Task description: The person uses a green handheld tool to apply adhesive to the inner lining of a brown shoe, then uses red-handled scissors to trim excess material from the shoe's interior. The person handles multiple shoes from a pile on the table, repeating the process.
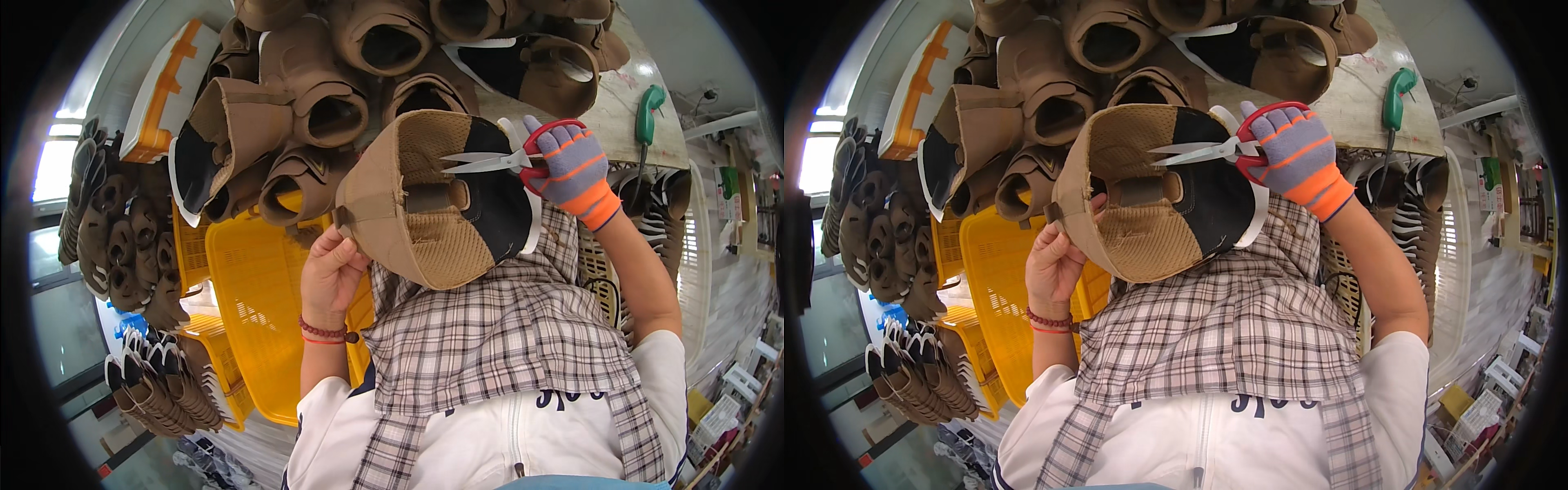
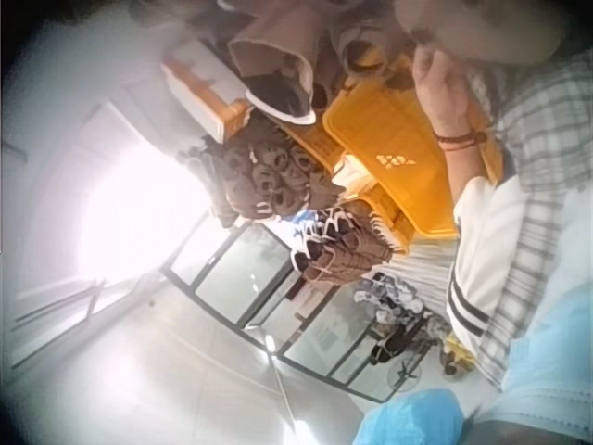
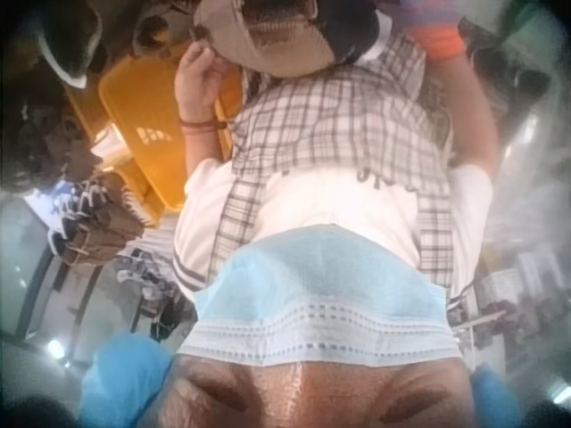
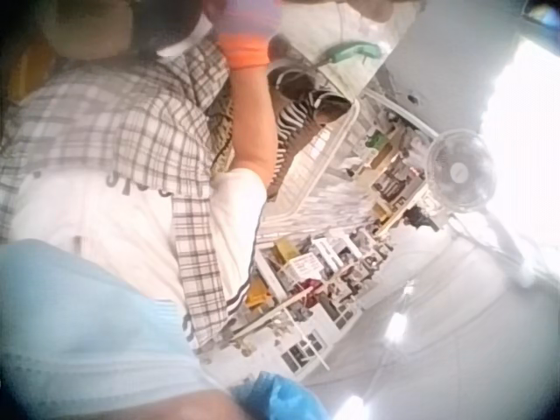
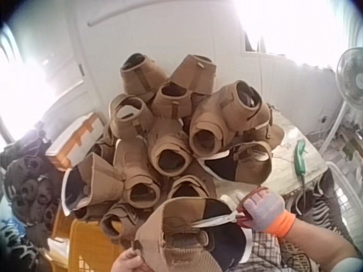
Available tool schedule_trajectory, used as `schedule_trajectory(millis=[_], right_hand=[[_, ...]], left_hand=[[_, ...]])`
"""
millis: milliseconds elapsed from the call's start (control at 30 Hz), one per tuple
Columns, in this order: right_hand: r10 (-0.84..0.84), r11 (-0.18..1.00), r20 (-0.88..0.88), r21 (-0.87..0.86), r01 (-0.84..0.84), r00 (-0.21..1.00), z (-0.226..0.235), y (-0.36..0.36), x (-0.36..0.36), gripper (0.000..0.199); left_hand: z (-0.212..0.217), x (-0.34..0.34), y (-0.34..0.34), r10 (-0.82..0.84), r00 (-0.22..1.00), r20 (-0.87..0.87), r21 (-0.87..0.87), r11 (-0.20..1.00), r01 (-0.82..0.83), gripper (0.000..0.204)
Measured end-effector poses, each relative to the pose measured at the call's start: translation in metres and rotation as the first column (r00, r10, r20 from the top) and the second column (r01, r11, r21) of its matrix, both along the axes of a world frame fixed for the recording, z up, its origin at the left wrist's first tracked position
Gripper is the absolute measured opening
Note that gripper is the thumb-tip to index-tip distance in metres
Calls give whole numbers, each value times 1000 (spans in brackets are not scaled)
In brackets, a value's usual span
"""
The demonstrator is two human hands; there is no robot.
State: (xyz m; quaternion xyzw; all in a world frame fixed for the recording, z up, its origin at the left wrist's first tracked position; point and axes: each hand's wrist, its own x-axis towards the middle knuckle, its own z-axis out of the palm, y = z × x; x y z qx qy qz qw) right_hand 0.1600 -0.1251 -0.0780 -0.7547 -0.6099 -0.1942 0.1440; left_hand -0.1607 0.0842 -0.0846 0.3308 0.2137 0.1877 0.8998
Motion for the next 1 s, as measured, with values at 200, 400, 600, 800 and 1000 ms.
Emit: schedule_trajectory(millis=[200, 400, 600, 800, 1000], right_hand=[[68, 998, -11, 17, -68, 998, 8, 10, -4, 67], [19, 999, 21, -39, -18, 1000, 0, 13, -5, 62], [-13, 998, 54, -68, 17, 998, -11, 1, 6, 62], [5, 1000, -17, 29, -4, 1000, 7, 4, 3, 65], [47, 999, 15, -23, -47, 999, 1, 15, 0, 65]], left_hand=[[5, 2, -2, 4, 1000, -23, 18, 1000, -4, 36], [4, 4, -3, -5, 1000, -25, 8, 1000, 5, 36], [5, 4, -3, -9, 1000, -19, 6, 1000, 9, 37], [5, 5, -3, -19, 1000, -4, -2, 1000, 19, 36], [7, 3, -5, -18, 1000, -20, 14, 1000, 19, 34]])
